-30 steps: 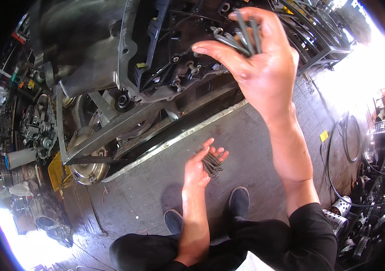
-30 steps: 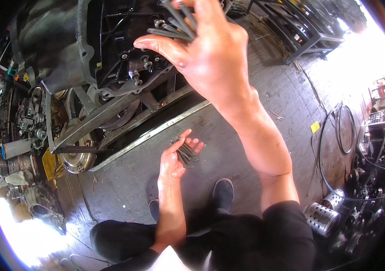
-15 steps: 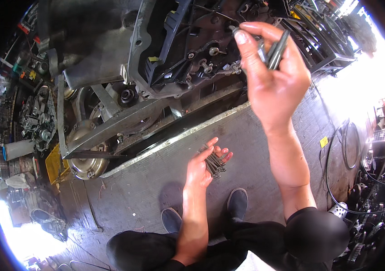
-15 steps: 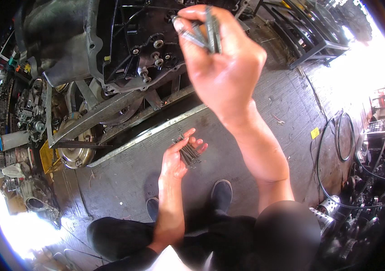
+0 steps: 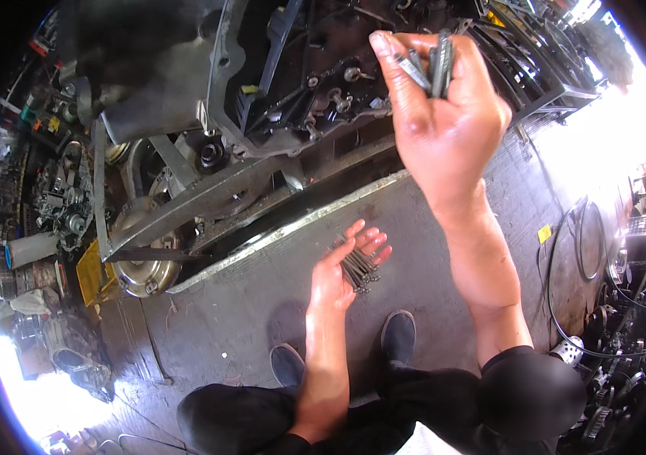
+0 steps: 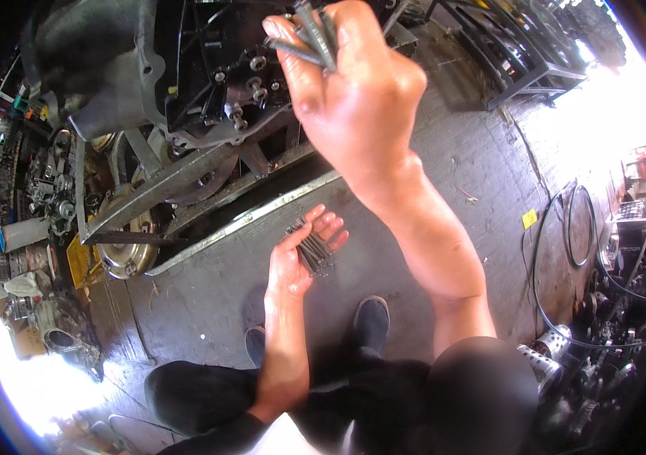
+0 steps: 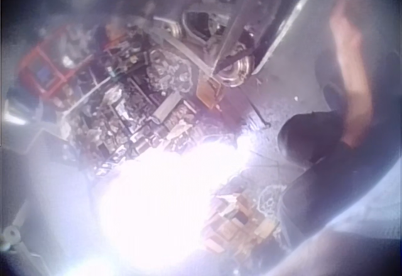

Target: The person inserts multiple bolts into threaded holes on an engine block, then uses a torque wrench to tighten them. The person handles bolts and the torque wrench throughout the clip.

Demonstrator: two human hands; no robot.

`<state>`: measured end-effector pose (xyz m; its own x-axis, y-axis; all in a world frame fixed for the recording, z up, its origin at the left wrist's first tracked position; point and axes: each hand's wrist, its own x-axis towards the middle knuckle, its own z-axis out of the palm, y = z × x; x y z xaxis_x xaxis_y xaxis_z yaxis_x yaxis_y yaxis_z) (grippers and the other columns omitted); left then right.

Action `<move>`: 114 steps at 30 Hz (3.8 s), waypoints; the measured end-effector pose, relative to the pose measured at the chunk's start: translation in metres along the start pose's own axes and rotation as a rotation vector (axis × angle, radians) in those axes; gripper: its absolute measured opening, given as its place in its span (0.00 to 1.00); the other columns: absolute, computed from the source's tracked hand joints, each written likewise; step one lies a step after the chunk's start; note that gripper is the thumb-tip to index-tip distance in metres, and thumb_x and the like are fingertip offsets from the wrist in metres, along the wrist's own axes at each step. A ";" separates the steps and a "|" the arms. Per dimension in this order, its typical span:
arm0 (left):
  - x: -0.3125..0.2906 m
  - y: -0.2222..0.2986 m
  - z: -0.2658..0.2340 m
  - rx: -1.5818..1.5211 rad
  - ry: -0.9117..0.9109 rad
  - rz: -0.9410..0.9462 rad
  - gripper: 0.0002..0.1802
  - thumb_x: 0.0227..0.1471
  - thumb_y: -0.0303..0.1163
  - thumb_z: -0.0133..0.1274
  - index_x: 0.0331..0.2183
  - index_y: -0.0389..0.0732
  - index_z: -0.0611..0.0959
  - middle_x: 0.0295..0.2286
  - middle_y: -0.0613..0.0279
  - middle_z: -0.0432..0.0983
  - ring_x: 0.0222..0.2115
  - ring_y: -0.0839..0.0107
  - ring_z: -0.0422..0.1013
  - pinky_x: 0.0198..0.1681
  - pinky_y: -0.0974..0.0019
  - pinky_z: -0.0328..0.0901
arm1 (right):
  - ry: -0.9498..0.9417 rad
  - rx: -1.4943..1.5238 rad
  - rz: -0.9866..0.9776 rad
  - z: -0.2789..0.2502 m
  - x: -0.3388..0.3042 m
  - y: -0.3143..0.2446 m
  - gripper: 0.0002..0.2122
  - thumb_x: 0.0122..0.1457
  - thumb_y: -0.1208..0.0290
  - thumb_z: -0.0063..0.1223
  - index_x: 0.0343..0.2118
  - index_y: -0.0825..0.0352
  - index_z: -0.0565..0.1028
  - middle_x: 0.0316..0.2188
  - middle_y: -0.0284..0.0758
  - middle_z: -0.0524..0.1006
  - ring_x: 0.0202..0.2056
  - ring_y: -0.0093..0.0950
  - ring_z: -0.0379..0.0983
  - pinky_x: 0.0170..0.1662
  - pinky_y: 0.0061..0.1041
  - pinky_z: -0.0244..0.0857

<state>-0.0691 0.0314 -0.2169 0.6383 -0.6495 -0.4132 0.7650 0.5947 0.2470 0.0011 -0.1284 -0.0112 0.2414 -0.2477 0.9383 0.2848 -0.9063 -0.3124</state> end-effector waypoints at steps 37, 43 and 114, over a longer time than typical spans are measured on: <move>0.000 0.008 -0.009 0.056 -0.094 -0.002 0.29 0.69 0.39 0.38 0.62 0.30 0.69 0.59 0.46 0.70 0.54 0.55 0.73 0.58 0.47 0.71 | -1.226 0.300 1.140 -0.068 -0.159 0.019 0.09 0.59 0.70 0.66 0.28 0.69 0.80 0.17 0.26 0.74 0.20 0.16 0.69 0.24 0.22 0.62; 0.003 0.010 -0.008 -0.030 -0.097 0.002 0.31 0.62 0.36 0.40 0.62 0.29 0.68 0.60 0.41 0.68 0.58 0.53 0.69 0.62 0.50 0.67 | -1.435 0.174 0.953 -0.068 -0.169 0.022 0.10 0.57 0.68 0.68 0.28 0.70 0.81 0.16 0.30 0.76 0.20 0.17 0.71 0.24 0.24 0.64; 0.006 0.004 -0.007 0.062 0.287 0.063 0.07 0.65 0.30 0.54 0.42 0.38 0.81 0.34 0.63 0.77 0.30 0.76 0.71 0.25 0.75 0.60 | -0.829 0.304 0.459 -0.085 -0.191 0.013 0.13 0.53 0.74 0.68 0.41 0.67 0.80 0.35 0.38 0.81 0.32 0.40 0.82 0.33 0.34 0.76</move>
<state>-0.0625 0.0331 -0.2247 0.6410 -0.4469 -0.6239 0.7342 0.5939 0.3289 -0.1199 -0.1215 -0.1819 0.9267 -0.1296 0.3528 0.1989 -0.6274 -0.7529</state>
